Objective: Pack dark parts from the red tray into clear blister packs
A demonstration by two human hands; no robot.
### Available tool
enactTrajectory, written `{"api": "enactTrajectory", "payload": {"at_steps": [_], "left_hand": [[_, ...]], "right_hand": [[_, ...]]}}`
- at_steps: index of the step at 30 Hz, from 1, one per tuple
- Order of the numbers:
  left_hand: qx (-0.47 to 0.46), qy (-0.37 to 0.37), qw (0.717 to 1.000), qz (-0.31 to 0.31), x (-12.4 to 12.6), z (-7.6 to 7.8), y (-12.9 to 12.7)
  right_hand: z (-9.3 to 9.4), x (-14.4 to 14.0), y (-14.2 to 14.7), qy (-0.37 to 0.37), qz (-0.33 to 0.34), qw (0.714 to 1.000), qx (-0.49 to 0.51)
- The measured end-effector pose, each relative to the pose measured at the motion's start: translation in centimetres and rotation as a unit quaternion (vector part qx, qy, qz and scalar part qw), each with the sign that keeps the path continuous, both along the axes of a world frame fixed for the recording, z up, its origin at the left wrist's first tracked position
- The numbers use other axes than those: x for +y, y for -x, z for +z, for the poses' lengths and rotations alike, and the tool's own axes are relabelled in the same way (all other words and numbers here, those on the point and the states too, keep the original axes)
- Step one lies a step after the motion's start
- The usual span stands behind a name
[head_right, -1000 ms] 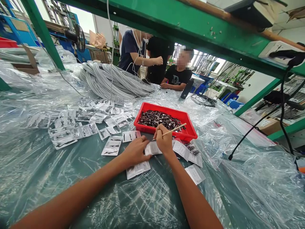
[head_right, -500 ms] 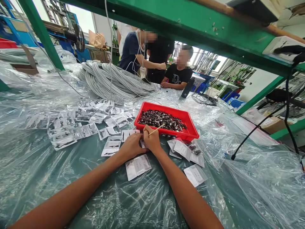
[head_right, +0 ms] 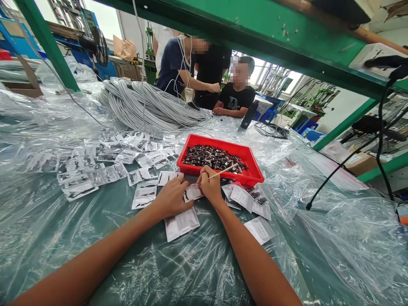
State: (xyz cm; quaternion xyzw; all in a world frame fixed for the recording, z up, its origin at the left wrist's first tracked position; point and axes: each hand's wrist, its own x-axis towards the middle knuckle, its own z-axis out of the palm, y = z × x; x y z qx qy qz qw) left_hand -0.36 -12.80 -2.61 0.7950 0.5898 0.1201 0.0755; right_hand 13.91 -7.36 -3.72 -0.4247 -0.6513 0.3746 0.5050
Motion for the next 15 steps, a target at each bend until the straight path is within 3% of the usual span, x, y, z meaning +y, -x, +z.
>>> {"api": "enactTrajectory", "payload": {"at_steps": [4,15], "left_hand": [[0.021,0.001,1.000,0.015,-0.3,0.2,0.0],[0.008,-0.010,1.000,0.006,0.2,-0.1,0.2]], "right_hand": [[-0.2,0.2,0.3,-0.005,0.018,1.000,-0.025],[0.2,0.3,1.3,-0.129,0.066,0.973,-0.181]]}}
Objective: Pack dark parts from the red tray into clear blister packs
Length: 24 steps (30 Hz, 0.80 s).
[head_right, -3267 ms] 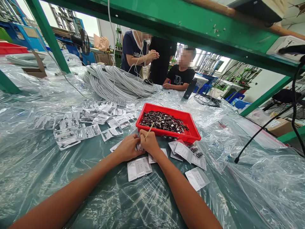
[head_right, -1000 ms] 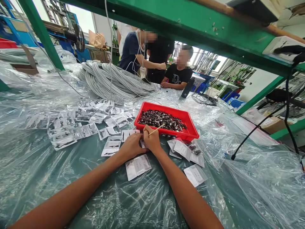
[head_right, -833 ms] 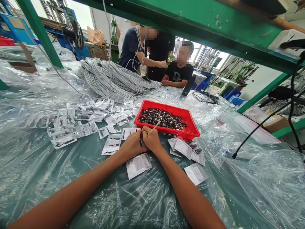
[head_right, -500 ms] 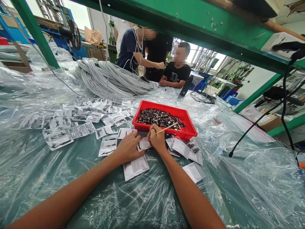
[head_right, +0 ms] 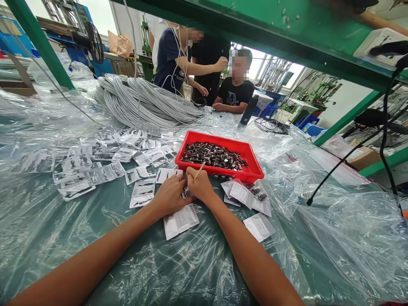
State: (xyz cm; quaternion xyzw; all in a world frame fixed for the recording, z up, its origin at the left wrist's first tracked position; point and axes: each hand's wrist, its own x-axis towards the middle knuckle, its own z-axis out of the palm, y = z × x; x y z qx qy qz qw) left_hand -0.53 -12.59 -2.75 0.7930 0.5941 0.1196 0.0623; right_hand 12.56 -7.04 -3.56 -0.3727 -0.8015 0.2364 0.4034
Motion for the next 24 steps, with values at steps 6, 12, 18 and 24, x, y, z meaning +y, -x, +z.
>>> {"api": "enactTrajectory", "payload": {"at_steps": [6,12,18,24], "left_hand": [[-0.005,0.013,1.000,-0.001,-0.1,0.3,-0.1],[0.011,0.031,0.999,0.008,-0.6,0.8,-0.1],[0.043,0.013,0.999,0.018,-0.7,1.5,0.1],[-0.030,-0.003,0.999,-0.021,0.4,0.1,-0.7]], "right_hand": [[1.0,-0.7,-1.0,0.078,0.041,0.996,-0.033],[1.4,-0.2,-2.5,0.177,0.030,0.983,0.027],[0.5,0.2,-2.9,0.120,-0.051,0.983,0.131],[-0.2,0.4,-1.8,0.071,-0.052,0.992,0.093]]}}
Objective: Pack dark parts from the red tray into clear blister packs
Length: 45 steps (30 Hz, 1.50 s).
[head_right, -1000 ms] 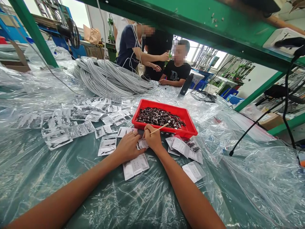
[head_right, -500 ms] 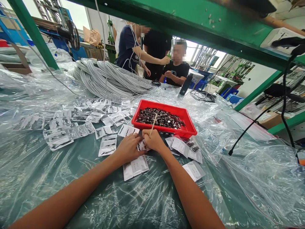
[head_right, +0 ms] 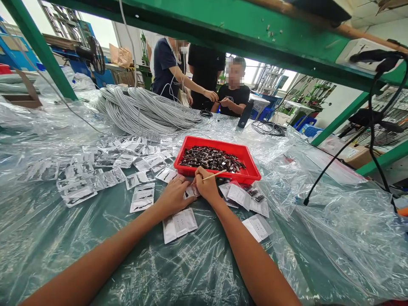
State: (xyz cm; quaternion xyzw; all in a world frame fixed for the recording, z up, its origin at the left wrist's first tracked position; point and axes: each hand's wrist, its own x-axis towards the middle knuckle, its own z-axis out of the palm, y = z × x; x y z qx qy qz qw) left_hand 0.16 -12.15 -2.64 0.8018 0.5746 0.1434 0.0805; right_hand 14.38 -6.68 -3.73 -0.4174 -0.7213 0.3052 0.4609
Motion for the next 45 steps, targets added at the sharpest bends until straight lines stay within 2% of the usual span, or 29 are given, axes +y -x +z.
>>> {"api": "enactTrajectory", "payload": {"at_steps": [4,10,14,16,18,20,22,24,27,29,35,41,45], "left_hand": [[-0.032,0.003,0.999,0.006,0.6,-0.6,0.2],[-0.030,0.004,0.999,0.016,0.3,-0.6,0.2],[-0.018,0.008,1.000,0.015,0.2,-0.5,-0.2],[-0.006,0.001,1.000,0.015,0.2,-0.3,-0.1],[-0.011,-0.025,0.999,0.024,-0.1,0.2,0.3],[-0.024,-0.057,0.998,0.026,-1.2,1.0,1.0],[-0.025,-0.068,0.997,0.016,-3.0,1.5,1.6],[-0.021,-0.034,0.999,-0.006,-5.2,1.7,1.9],[-0.032,0.037,0.999,-0.016,-7.9,1.0,1.6],[-0.050,0.052,0.997,-0.005,-8.7,0.3,1.2],[-0.095,0.038,0.995,0.014,-8.7,-0.8,1.1],[-0.105,0.038,0.994,0.011,-8.7,-1.0,1.2],[-0.107,0.041,0.993,0.008,-8.7,-0.9,1.2]], "right_hand": [[0.3,0.1,0.4,-0.019,0.012,0.999,-0.028],[1.0,-0.7,0.4,-0.040,0.057,0.991,-0.110],[1.7,-0.7,-0.5,0.019,0.100,0.987,-0.127],[2.4,-0.6,-1.0,0.042,0.075,0.993,-0.086],[3.2,-1.1,-1.5,0.033,0.022,0.999,-0.031],[3.7,-2.2,-1.7,0.027,0.002,1.000,0.012],[3.5,-3.8,-1.3,0.050,0.029,0.998,0.037],[2.6,-5.4,-0.6,0.075,0.054,0.994,0.054],[1.3,-6.8,0.6,0.084,0.076,0.992,0.048],[0.9,-7.0,0.9,0.083,0.089,0.992,0.034],[0.9,-6.7,0.6,0.053,0.074,0.996,0.014],[0.7,-6.9,1.2,-0.005,0.087,0.996,-0.024],[0.8,-7.1,1.0,0.000,0.091,0.996,-0.011]]}}
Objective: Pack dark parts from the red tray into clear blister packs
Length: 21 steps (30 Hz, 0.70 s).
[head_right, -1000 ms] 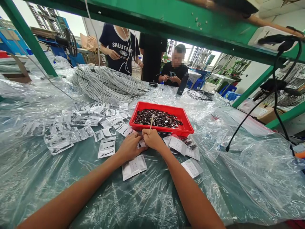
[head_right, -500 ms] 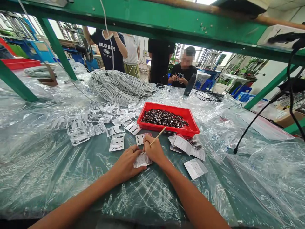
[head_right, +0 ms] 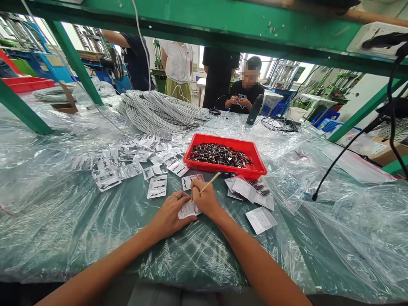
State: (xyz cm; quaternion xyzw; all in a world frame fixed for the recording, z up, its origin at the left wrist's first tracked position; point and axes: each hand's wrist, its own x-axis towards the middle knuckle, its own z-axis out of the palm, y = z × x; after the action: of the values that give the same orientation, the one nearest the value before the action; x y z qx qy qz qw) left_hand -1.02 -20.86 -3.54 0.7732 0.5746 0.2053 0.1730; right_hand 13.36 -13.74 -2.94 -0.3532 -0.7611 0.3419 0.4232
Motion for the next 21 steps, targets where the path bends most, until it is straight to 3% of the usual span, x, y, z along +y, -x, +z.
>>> {"api": "enactTrajectory", "payload": {"at_steps": [9,14,17,21], "left_hand": [[0.000,0.005,1.000,-0.009,0.0,0.2,0.0],[0.006,-0.021,1.000,-0.009,0.1,-0.1,0.3],[0.007,-0.020,1.000,-0.020,0.0,0.0,0.6],[0.009,-0.031,0.999,-0.015,-0.1,-0.1,0.7]], "right_hand": [[-0.5,0.3,0.2,0.012,-0.011,1.000,0.002],[0.9,-0.6,-0.5,0.047,0.108,0.988,-0.098],[1.6,-0.7,-0.9,0.043,0.072,0.994,-0.064],[0.9,-0.1,-0.8,0.040,0.031,0.999,0.000]]}}
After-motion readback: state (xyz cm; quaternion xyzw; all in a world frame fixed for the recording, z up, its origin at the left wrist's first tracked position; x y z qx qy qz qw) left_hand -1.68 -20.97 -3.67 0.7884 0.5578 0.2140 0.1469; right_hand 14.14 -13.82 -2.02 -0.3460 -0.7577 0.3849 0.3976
